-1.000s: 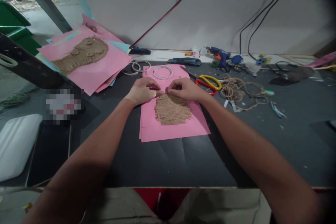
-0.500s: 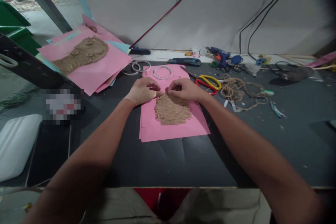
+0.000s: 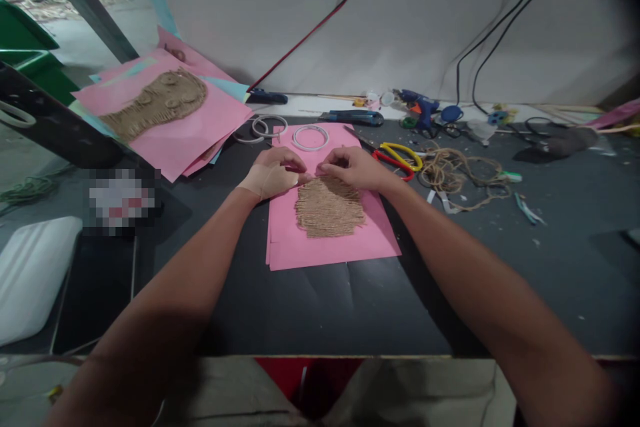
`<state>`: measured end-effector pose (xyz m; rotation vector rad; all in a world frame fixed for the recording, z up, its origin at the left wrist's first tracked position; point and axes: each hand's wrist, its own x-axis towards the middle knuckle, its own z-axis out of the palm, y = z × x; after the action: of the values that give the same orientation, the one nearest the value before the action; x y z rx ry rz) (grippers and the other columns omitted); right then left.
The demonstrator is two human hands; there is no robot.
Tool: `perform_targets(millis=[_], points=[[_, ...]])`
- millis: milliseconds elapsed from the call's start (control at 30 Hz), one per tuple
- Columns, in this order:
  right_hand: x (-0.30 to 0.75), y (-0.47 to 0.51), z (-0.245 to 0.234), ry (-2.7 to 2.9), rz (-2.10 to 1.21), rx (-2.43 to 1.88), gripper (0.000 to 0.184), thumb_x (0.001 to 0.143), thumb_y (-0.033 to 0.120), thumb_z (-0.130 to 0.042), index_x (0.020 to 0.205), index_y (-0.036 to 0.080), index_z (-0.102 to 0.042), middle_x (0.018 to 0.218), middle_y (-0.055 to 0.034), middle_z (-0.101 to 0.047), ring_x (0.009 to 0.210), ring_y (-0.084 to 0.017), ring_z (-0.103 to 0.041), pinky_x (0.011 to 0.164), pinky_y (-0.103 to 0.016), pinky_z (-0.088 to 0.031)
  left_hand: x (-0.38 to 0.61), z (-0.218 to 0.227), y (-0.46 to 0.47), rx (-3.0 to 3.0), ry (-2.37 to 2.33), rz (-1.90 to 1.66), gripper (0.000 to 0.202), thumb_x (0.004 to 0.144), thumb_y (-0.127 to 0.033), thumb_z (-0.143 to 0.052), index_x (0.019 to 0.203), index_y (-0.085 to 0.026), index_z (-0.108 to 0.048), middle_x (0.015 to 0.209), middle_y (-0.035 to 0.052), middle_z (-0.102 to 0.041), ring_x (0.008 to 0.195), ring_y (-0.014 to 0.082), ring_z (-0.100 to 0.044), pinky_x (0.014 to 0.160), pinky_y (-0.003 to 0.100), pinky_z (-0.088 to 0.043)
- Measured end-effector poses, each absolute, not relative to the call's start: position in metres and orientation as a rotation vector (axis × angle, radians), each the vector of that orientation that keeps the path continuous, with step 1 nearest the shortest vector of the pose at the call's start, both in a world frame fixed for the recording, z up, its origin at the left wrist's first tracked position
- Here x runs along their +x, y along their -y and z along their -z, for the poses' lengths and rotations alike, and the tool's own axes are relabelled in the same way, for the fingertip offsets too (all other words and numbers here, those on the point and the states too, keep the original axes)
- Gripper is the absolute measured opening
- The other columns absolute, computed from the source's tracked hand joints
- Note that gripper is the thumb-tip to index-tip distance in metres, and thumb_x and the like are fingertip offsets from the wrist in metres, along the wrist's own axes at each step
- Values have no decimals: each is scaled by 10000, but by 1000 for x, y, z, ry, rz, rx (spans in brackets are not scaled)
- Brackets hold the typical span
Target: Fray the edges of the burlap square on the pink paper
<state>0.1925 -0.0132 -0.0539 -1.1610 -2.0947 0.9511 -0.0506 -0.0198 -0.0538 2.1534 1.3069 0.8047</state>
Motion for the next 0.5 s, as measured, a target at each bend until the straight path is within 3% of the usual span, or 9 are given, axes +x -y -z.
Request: perform_targets(millis=[500], points=[[194, 13, 55, 2040, -1068, -1119, 224, 791, 370, -792, 884, 170, -756, 838, -56, -749, 732, -164, -629, 676, -310, -495, -49, 50, 22, 2146, -1306, -809, 160, 709, -333, -845, 820, -222, -811, 939, 55, -797, 825, 193, -689, 826, 358, -560]])
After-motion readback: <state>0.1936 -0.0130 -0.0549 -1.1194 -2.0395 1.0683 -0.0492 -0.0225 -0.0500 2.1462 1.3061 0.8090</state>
